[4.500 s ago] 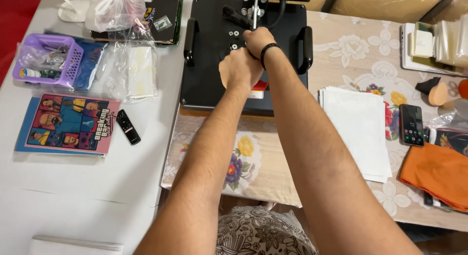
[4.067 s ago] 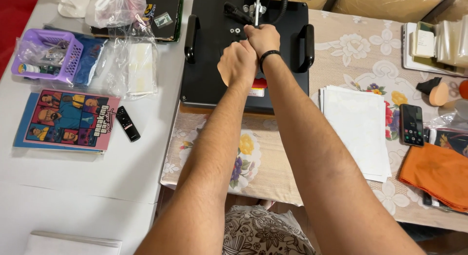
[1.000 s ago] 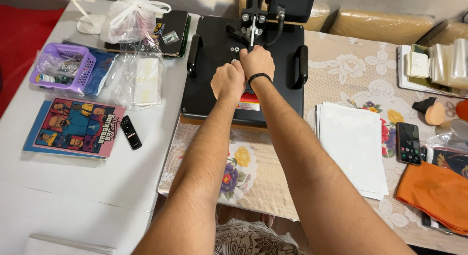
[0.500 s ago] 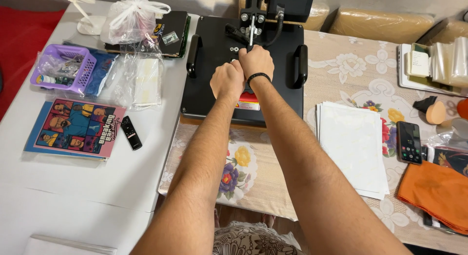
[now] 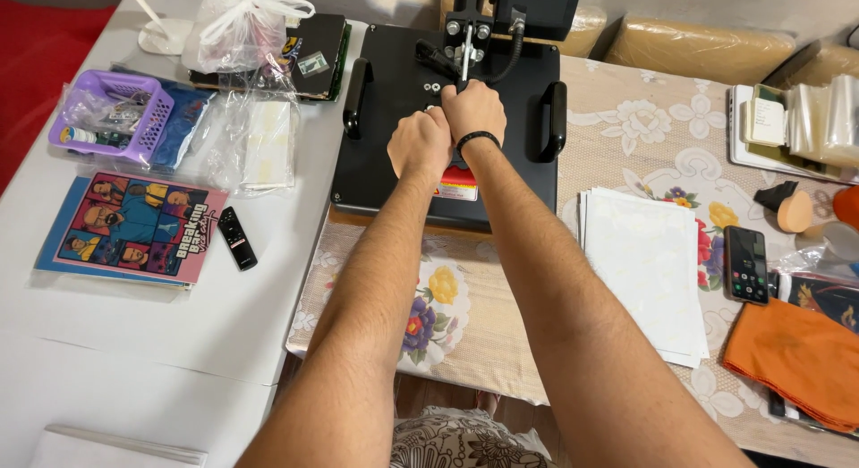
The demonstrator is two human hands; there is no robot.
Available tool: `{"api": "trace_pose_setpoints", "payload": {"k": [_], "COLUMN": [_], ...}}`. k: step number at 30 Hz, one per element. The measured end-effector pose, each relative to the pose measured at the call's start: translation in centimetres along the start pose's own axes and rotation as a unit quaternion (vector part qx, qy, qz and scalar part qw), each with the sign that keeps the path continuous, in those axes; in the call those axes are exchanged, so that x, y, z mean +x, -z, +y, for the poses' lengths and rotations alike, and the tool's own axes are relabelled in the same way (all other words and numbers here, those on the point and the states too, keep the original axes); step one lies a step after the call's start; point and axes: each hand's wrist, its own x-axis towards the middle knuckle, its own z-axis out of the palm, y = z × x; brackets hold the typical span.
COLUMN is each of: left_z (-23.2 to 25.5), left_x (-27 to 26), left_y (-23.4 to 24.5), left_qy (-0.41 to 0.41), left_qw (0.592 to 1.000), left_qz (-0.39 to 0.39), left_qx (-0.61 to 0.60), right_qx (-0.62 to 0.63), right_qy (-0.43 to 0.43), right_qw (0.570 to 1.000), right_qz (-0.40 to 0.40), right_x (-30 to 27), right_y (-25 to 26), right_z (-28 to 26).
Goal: The person operates a heat press machine by pressing down on the handle, checks their phone, and then rearranges sheets of paper and a brown protective sheet on the press bed before closing the machine again.
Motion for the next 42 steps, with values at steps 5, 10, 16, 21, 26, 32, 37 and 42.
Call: {"api": "trace_pose_setpoints", "payload": {"k": [5, 10, 16, 21, 26, 32, 37, 42], "left_z": [-0.1, -0.2, -0.2, -0.5, -0.9, -1.4, -1.1, -1.3], "left_x": [0.0, 0.1, 0.3, 0.8, 1.1, 2.3, 2.1, 1.9], "left_y": [-0.2, -0.3, -0.1, -0.5, -0.7, -1.7, -1.4, -1.6], "left_qy": [-0.002, -0.004, -0.008, -0.009, -0.023, -0.045, -0.063, -0.068], "left_qw": [1.000, 1.000, 1.000, 1.000, 1.000, 0.998, 0.997, 0.997], "left_qz": [0.000, 0.007, 0.010, 0.008, 0.006, 0.009, 0.021, 0.011], "left_qx": [-0.003, -0.001, 0.000, 0.022, 0.017, 0.032, 0.041, 0.028], "right_qx": [0.005, 0.010, 0.009, -0.002, -0.007, -0.129, -0.129, -0.115], "right_qy": [0.003, 0.004, 0.004, 0.005, 0.033, 0.063, 0.065, 0.062], "right_qw": [1.000, 1.000, 1.000, 1.000, 0.999, 0.990, 0.989, 0.991], "right_qz": [0.000, -0.006, -0.006, 0.000, 0.012, -0.004, 0.013, 0.029], "right_x": [0.0, -0.1, -0.1, 0.3, -0.5, -3.7, -4.1, -4.5], "right_y": [0.0, 0.1, 0.0, -0.5, 0.0, 1.5, 1.5, 1.3], "right_z": [0.2, 0.1, 0.0, 0.3, 0.5, 1.4, 1.6, 2.0]}}
